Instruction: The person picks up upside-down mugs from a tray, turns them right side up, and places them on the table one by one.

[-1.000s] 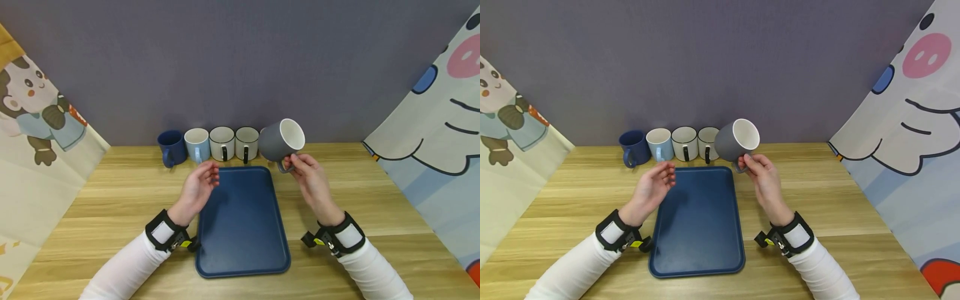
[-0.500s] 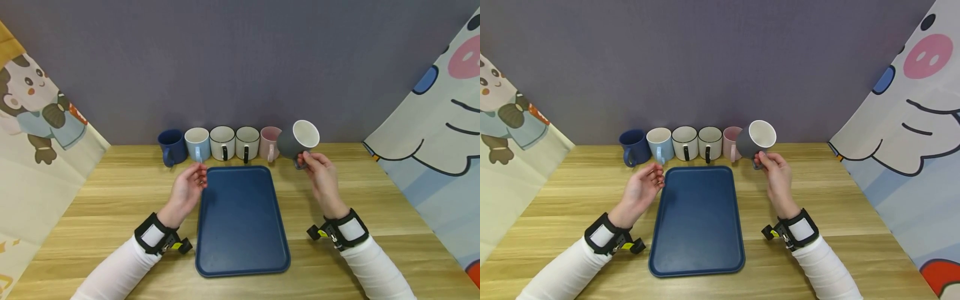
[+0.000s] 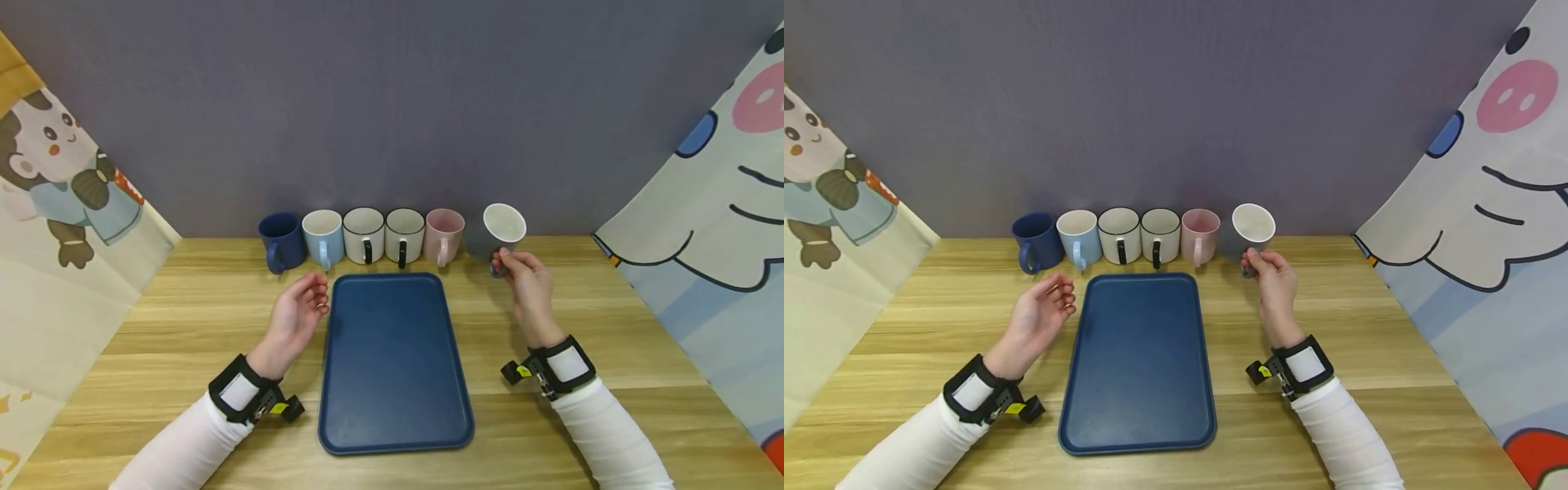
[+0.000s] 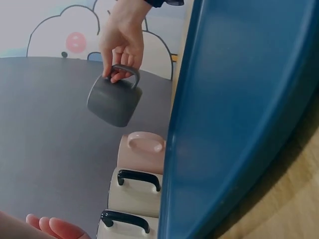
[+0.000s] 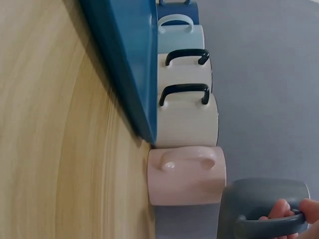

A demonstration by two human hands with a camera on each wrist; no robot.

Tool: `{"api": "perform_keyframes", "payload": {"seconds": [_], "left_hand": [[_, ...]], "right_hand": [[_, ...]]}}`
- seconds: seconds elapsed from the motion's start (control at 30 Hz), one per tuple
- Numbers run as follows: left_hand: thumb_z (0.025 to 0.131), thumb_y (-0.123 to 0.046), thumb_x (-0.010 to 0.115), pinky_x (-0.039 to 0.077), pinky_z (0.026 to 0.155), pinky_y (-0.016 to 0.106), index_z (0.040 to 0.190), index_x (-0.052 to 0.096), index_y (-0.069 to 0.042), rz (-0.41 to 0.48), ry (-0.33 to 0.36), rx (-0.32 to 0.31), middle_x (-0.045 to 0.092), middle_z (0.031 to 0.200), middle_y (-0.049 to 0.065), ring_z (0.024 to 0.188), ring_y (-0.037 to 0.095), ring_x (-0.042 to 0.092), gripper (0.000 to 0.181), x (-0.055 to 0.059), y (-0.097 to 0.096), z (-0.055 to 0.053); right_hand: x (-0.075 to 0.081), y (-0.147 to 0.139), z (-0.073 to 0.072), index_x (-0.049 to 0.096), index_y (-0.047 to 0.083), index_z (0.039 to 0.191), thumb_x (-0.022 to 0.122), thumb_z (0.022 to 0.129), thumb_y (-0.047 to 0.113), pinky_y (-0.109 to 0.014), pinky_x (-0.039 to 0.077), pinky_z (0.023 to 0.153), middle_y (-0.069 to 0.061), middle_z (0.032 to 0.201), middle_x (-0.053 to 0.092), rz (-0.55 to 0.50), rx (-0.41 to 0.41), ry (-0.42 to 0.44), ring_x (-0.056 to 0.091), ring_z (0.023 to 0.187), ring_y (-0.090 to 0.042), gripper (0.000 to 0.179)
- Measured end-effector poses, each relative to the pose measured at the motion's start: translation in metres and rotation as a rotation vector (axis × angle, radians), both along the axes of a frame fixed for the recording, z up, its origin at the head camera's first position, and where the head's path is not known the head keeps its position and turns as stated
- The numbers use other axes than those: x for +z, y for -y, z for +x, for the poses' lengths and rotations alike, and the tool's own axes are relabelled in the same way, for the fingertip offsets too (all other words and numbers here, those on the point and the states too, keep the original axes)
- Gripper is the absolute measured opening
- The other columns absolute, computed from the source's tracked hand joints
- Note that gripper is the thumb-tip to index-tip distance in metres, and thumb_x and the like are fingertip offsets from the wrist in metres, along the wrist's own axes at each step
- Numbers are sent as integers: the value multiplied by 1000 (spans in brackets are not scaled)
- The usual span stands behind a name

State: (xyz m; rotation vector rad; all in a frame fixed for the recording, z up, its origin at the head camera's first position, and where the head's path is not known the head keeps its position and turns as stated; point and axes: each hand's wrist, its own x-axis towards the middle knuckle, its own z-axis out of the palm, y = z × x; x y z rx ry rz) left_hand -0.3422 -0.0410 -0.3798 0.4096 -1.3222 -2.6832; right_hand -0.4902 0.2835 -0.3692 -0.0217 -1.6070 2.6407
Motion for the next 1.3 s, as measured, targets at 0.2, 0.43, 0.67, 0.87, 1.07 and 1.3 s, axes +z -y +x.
{"api": "perform_keyframes", "payload": {"seconds": [0.2,0.43,0.67,0.87,1.07,1.3], "left_hand": [[103,-23,36,34,67,23,80,60,-19,-4,37,11,57,78,-7,71,11,46,34,-2,4,3],[103,-25,37,34,67,23,79,61,-17,-10,73,19,57,78,-6,71,11,46,34,-5,9,5],[103,-26,37,34,68,23,80,60,-18,-15,74,21,57,79,-6,72,11,46,33,-5,11,6],[103,-26,38,34,68,23,81,60,-17,-8,68,24,57,79,-6,72,11,46,32,-3,10,5],[103,-27,39,34,67,23,80,59,-16,-6,68,26,56,79,-5,71,12,45,32,-3,8,4],[102,-30,38,33,67,23,79,58,-16,-10,71,30,56,79,-5,72,12,44,34,-3,7,4]], "right_hand": [[-27,-6,-26,58,4,76,70,84,2,-22,55,69,-3,77,71,61,-31,-27,68,69,-11,14],[-99,-25,-97,63,3,82,83,73,16,-29,57,73,-11,91,72,89,-47,-47,71,79,-20,26],[-97,-24,-106,61,4,80,81,75,15,-28,57,72,-9,88,71,99,-32,-12,70,76,-17,23],[-102,-21,-120,62,2,83,86,69,23,-25,57,67,-9,84,71,186,-89,-5,70,72,-16,35],[-104,-17,-129,63,2,82,84,71,20,-23,56,64,-7,81,71,215,-100,20,69,69,-14,30],[-105,-11,-135,63,5,79,82,75,17,-21,54,61,-3,76,70,249,-116,52,67,66,-11,22]]}}
